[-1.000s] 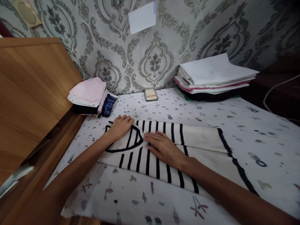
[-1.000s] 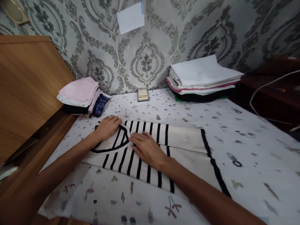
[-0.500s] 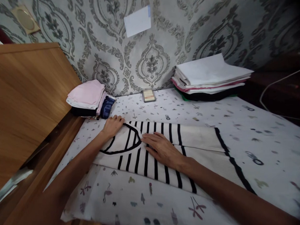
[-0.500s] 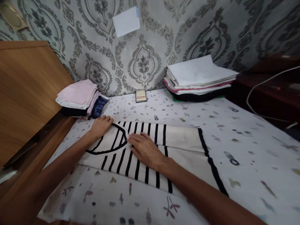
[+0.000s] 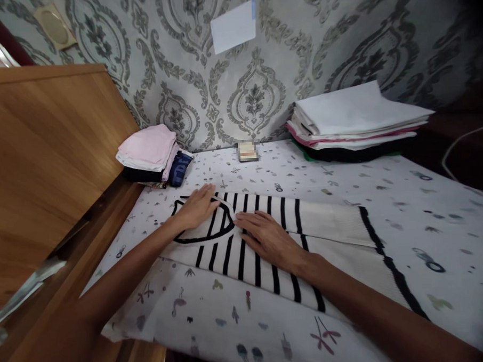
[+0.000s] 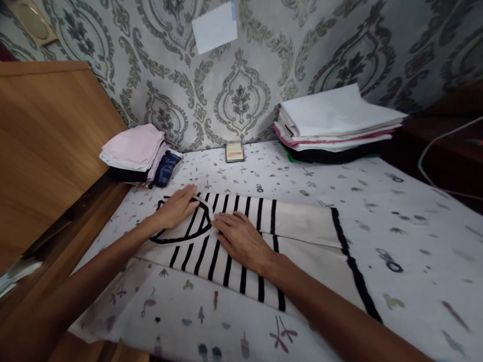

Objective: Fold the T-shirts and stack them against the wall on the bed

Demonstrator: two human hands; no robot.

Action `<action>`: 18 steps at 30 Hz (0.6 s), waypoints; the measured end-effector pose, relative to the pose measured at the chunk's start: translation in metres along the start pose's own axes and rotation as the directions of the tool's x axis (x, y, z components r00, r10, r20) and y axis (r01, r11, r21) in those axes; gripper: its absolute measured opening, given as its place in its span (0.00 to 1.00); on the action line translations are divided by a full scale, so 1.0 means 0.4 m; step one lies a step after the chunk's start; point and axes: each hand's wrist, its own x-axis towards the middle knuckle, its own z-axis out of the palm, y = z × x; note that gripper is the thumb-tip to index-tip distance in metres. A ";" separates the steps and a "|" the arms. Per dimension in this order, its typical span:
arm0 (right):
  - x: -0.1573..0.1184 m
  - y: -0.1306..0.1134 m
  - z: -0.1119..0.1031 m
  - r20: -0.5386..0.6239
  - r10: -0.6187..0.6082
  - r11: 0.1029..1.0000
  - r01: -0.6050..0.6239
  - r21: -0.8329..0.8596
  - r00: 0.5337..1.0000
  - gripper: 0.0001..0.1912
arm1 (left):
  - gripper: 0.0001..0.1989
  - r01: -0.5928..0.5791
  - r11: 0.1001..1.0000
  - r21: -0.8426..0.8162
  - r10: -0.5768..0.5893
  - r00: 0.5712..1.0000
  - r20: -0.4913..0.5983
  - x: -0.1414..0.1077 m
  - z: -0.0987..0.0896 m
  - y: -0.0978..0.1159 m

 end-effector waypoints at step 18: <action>-0.001 0.004 0.008 0.012 -0.014 0.999 0.014 -0.036 1.000 0.21 | 0.19 0.189 0.917 -0.352 -0.233 0.969 -0.087 -0.217 -0.044 -0.154</action>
